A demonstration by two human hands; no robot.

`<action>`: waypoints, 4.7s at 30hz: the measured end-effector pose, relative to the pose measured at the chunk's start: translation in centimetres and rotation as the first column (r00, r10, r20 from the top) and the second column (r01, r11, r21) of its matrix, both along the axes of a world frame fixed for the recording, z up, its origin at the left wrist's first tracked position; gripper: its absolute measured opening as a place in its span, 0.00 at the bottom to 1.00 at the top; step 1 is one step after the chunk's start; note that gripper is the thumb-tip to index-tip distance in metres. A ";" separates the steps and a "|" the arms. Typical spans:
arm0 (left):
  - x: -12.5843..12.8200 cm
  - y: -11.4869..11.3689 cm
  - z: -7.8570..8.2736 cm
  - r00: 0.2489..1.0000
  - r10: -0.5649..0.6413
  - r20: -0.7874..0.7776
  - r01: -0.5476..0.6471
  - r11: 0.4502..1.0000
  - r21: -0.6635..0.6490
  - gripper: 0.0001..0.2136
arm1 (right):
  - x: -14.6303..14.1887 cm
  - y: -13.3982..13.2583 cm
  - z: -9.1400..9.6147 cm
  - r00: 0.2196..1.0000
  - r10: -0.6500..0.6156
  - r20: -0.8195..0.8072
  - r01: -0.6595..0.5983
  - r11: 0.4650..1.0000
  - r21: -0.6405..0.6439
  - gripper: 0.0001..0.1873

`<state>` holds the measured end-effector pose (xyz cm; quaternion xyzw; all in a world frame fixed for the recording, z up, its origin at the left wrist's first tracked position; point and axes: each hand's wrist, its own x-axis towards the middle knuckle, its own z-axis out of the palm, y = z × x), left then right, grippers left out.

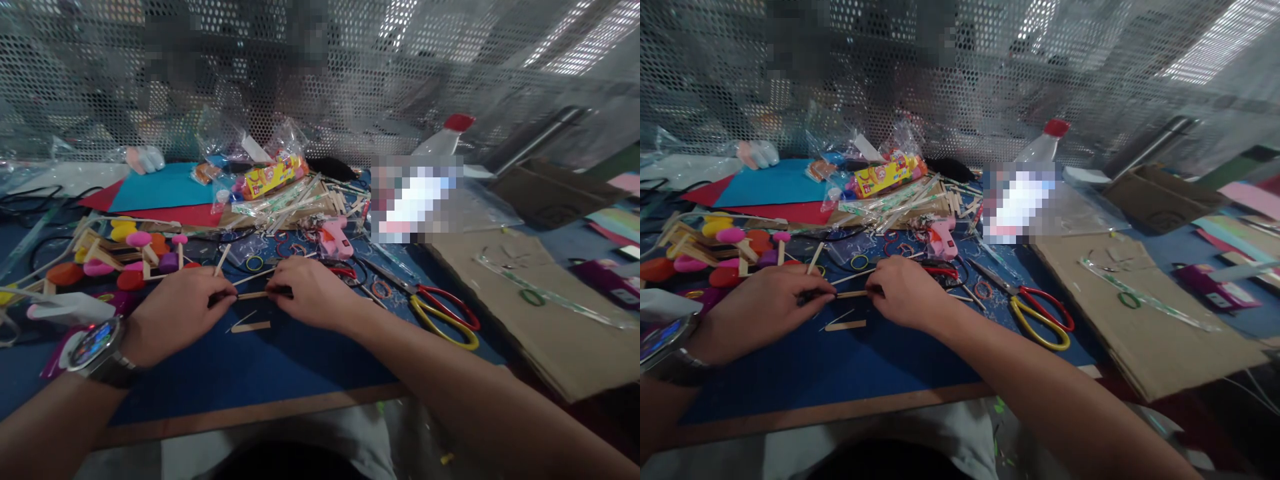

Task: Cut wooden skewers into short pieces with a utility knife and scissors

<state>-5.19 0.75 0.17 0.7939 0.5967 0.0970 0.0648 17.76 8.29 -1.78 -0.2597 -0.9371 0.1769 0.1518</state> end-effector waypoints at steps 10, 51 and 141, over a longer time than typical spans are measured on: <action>0.9 -1.3 1.4 0.966 -0.254 0.051 0.248 0.963 0.106 0.16 | 0.6 -0.7 0.9 0.978 0.045 -0.205 -0.033 0.998 0.058 0.08; 0.9 -1.2 1.4 0.962 -0.268 -0.051 0.269 0.963 0.006 0.04 | -1.8 -2.7 1.2 0.970 0.079 0.230 -0.113 0.983 0.141 0.09; 1.1 -1.8 0.7 0.919 -0.370 0.132 0.391 0.899 -0.199 0.06 | 3.4 -0.9 3.0 0.946 0.299 0.125 -0.248 0.917 -0.312 0.13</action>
